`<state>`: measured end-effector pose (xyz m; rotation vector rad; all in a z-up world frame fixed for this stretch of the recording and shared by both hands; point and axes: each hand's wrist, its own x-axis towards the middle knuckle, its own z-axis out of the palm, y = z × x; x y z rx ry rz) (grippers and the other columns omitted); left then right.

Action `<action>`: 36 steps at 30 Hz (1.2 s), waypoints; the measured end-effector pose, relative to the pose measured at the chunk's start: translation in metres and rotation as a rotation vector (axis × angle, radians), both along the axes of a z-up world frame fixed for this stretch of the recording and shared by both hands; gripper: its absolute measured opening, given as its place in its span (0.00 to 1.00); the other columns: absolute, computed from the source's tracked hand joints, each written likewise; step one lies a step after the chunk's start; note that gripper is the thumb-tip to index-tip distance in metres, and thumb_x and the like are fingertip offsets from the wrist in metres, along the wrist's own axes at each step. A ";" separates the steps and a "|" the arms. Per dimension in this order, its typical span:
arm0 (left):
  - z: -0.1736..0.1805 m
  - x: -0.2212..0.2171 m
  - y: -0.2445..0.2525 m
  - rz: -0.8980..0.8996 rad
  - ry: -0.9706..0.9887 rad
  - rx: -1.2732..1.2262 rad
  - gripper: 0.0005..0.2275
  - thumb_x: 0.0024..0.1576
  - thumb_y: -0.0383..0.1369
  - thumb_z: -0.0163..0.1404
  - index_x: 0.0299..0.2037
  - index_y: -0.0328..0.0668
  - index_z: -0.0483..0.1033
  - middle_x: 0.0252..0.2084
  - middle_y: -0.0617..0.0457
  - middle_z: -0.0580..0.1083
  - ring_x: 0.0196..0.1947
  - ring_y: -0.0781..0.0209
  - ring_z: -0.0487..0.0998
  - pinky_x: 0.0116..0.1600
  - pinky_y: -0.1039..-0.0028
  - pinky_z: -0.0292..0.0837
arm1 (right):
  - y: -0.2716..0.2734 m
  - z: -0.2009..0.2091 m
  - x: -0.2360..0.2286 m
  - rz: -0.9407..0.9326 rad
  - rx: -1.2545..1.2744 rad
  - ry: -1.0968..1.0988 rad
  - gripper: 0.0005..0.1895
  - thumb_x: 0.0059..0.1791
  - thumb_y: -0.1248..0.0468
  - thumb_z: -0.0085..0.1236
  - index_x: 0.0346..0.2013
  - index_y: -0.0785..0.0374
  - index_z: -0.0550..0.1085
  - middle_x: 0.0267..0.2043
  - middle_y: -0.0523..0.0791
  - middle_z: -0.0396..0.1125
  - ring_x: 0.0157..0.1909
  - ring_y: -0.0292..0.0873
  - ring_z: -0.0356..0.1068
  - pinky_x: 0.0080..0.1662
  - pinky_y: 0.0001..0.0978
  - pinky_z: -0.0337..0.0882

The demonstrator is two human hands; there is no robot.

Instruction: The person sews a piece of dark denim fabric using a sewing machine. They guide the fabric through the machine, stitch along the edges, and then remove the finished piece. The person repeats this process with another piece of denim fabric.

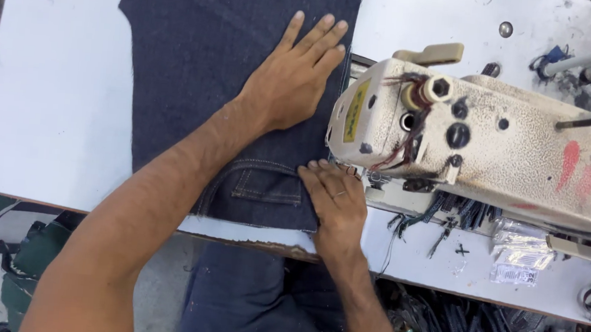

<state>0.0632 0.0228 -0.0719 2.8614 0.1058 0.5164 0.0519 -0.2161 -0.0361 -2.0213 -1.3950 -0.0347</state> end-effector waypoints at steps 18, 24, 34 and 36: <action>0.024 -0.111 -0.065 -0.150 0.028 -0.202 0.14 0.63 0.30 0.49 0.58 0.37 0.77 0.69 0.45 0.68 0.75 0.52 0.59 0.78 0.53 0.47 | -0.033 0.004 -0.030 0.009 0.004 -0.151 0.23 0.40 0.76 0.57 0.50 0.64 0.79 0.59 0.52 0.69 0.66 0.57 0.66 0.69 0.53 0.62; 0.023 -0.117 -0.079 -0.105 -0.044 -0.234 0.13 0.60 0.26 0.50 0.52 0.43 0.81 0.57 0.51 0.75 0.66 0.55 0.69 0.77 0.56 0.56 | -0.042 -0.001 -0.035 0.020 -0.019 -0.132 0.20 0.41 0.75 0.57 0.48 0.66 0.79 0.55 0.49 0.71 0.64 0.51 0.68 0.69 0.54 0.63; 0.030 -0.113 -0.086 -0.184 -0.145 0.005 0.11 0.57 0.27 0.54 0.49 0.33 0.81 0.43 0.48 0.73 0.53 0.50 0.76 0.62 0.66 0.76 | -0.043 -0.002 -0.035 0.035 0.007 -0.076 0.25 0.37 0.76 0.56 0.49 0.68 0.79 0.54 0.49 0.72 0.63 0.51 0.68 0.70 0.54 0.63; 0.031 -0.111 -0.087 -0.195 -0.176 0.142 0.10 0.57 0.27 0.54 0.47 0.32 0.81 0.43 0.47 0.73 0.52 0.50 0.77 0.62 0.65 0.77 | -0.044 -0.005 -0.035 0.020 0.028 -0.071 0.25 0.38 0.77 0.57 0.50 0.67 0.79 0.54 0.48 0.72 0.63 0.50 0.69 0.70 0.53 0.63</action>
